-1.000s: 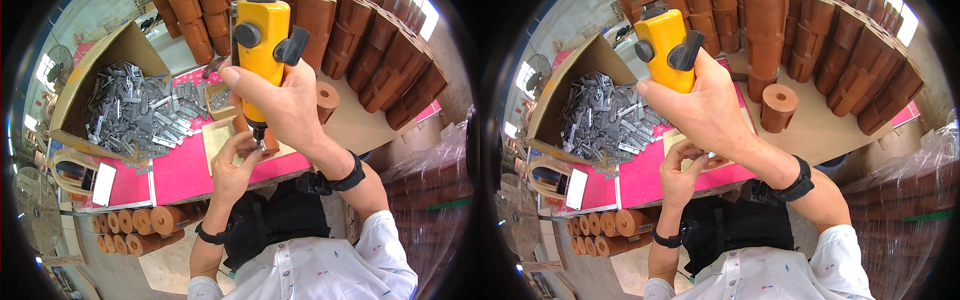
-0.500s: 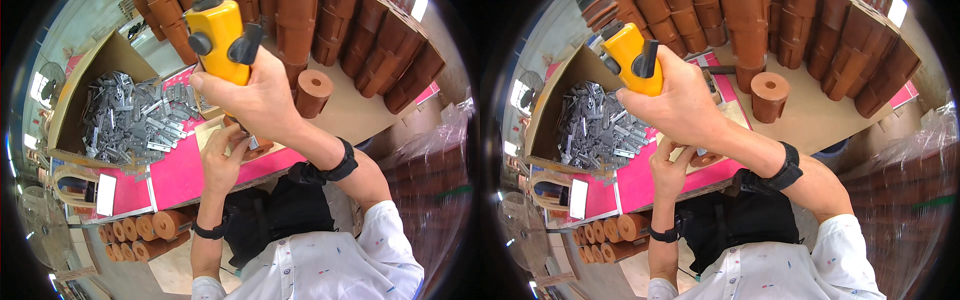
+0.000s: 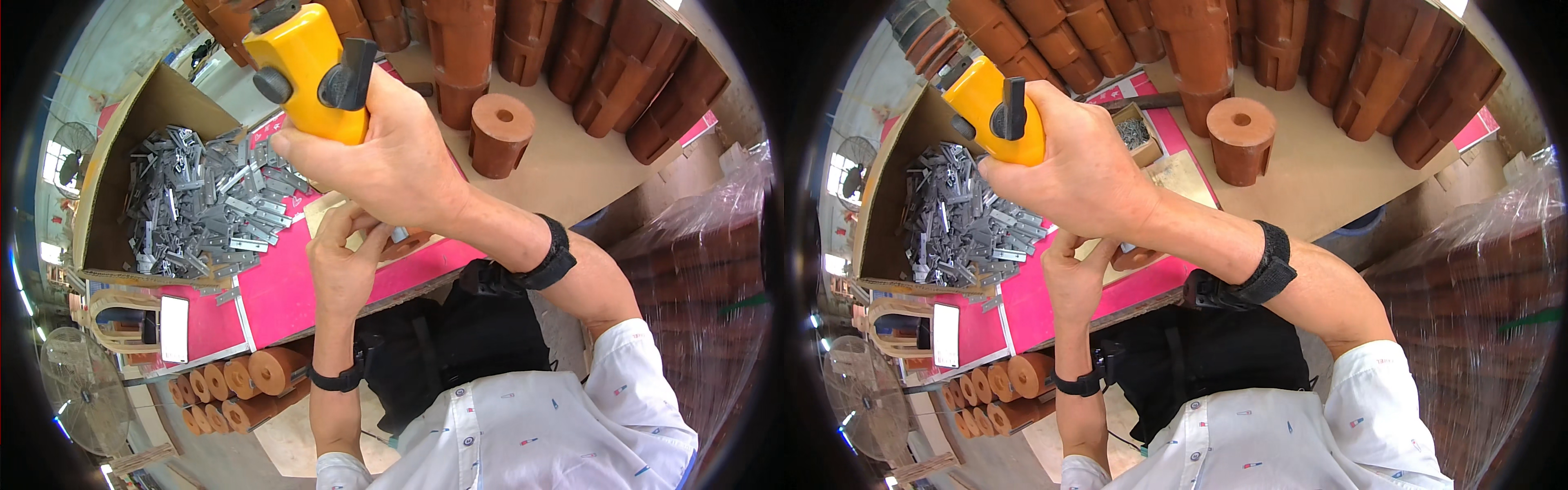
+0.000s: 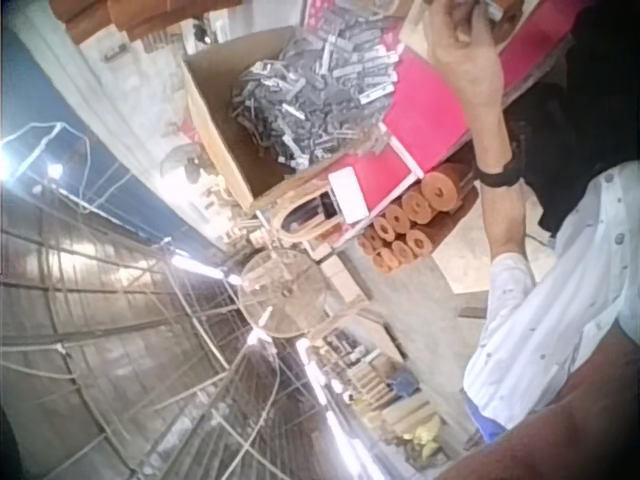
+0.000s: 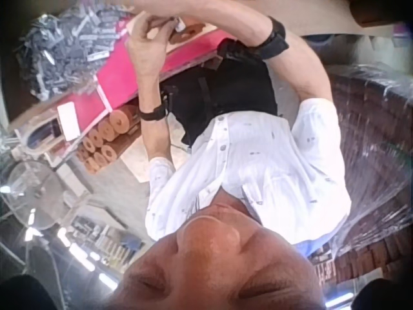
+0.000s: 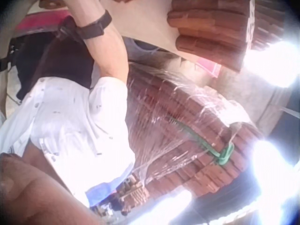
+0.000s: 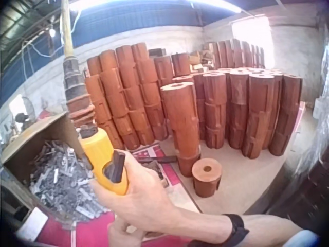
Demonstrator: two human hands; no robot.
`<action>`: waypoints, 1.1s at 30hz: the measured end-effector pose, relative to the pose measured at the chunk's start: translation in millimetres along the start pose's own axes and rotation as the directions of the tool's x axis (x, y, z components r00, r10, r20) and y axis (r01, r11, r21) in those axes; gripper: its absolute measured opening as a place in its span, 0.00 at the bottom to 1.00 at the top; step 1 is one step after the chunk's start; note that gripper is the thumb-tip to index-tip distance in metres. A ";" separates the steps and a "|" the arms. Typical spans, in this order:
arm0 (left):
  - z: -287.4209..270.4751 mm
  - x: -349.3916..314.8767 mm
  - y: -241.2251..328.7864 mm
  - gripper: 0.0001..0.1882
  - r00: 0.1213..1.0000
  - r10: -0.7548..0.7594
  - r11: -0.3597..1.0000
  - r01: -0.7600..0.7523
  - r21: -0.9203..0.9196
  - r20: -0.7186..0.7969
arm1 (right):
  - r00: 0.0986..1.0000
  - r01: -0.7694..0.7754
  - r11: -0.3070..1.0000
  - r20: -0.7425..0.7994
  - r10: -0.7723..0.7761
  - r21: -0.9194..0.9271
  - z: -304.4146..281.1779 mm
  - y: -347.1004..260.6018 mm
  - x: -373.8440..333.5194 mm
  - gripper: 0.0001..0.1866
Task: Attaching metal hinges to cylindrical wooden blocks using an electric screwdriver and a hammer.
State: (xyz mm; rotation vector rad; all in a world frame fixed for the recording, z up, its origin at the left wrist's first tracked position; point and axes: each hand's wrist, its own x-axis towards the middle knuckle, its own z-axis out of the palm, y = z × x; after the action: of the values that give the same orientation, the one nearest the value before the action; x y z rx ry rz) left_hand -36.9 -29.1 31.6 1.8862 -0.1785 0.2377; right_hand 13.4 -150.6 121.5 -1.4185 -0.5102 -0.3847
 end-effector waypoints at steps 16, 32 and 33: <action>-0.1 -4.0 -5.5 0.09 0.999 0.021 0.998 -0.018 0.062 -0.047 | 0.996 0.092 0.991 -0.002 -0.093 -0.098 2.2 2.1 -2.8 0.22; -3.5 8.3 -27.7 0.50 0.931 -0.161 0.958 0.227 -0.176 0.326 | 0.986 0.161 0.968 0.076 -0.148 -0.195 4.0 8.7 -9.0 0.26; -3.1 8.2 -30.2 0.50 0.932 -0.164 0.956 0.230 -0.179 0.323 | 0.987 0.153 0.968 0.089 -0.137 -0.201 4.4 7.7 -8.8 0.26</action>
State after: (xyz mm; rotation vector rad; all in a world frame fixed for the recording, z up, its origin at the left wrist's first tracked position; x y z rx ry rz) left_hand -22.0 -16.5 7.0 1.7013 -0.2116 -0.2079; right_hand 9.8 -145.8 110.6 -1.6065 -0.6518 -0.5163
